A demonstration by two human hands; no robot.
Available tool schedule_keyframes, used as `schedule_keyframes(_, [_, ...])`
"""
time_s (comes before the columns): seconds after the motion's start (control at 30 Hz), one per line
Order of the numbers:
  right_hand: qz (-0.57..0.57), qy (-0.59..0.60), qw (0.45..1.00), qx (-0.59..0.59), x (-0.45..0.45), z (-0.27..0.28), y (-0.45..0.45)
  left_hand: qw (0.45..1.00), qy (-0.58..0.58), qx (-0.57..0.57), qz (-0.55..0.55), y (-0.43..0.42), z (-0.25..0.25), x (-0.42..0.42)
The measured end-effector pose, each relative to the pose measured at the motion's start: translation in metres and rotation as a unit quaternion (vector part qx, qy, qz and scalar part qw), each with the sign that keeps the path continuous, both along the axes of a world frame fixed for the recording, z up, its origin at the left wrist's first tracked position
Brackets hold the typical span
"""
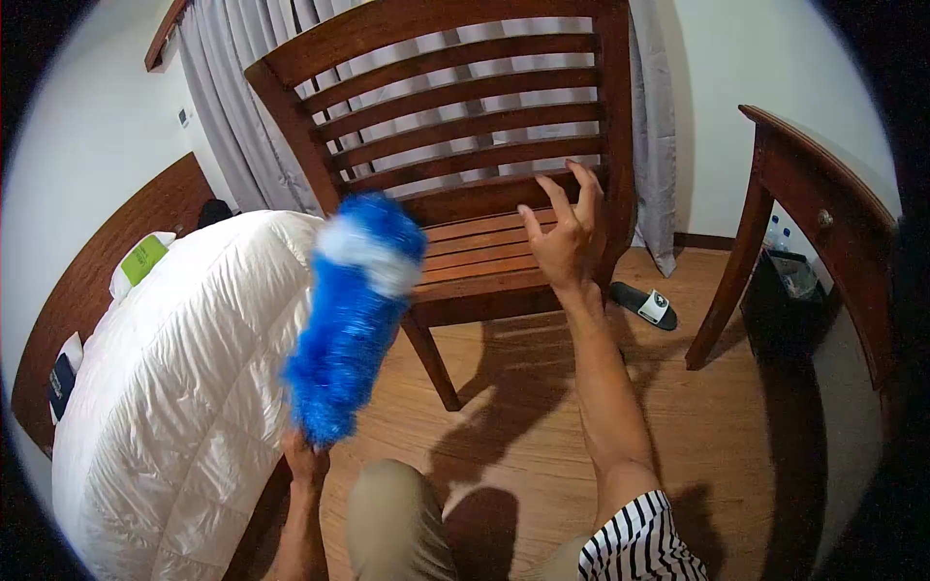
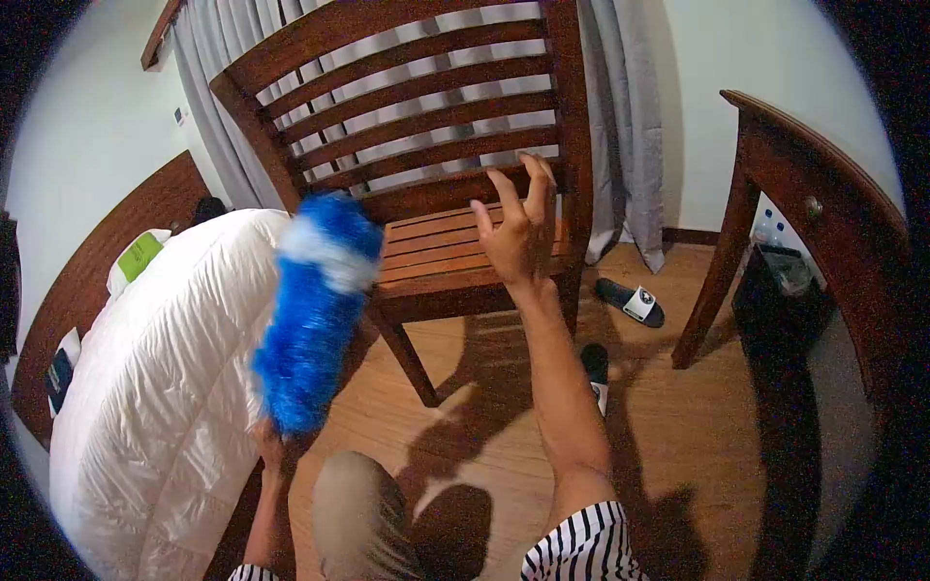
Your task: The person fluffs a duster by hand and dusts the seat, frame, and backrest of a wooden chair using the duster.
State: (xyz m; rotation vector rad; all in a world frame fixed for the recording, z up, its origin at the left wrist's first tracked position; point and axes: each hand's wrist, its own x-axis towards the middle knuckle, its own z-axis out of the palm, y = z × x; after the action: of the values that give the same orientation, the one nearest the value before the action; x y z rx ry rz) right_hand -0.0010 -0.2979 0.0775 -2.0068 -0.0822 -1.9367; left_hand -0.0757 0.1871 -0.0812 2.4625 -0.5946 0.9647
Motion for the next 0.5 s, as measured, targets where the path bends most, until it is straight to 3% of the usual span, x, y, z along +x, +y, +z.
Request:
schedule_keyframes(0.13, [-0.082, -0.043, 0.995, 0.019, -0.008, -0.004, -0.014, 0.999, 0.031, 0.01, -0.012, 0.016, -0.027, 0.003])
schedule_keyframes(0.27, [-0.125, -0.068, 0.986, 0.082, -0.01, -0.003, -0.029, 0.996, 0.063, -0.064, -0.009, -0.003, -0.025, -0.005])
schedule_keyframes(0.37, [-0.029, -0.092, 0.986, 0.133, -0.002, -0.007, -0.042, 0.995, 0.091, 0.014, -0.038, 0.0, -0.027, 0.004])
schedule_keyframes(0.5, [0.01, -0.097, 0.981, 0.165, -0.001, -0.009, -0.051, 0.992, 0.102, -0.061, -0.05, -0.023, -0.02, 0.008])
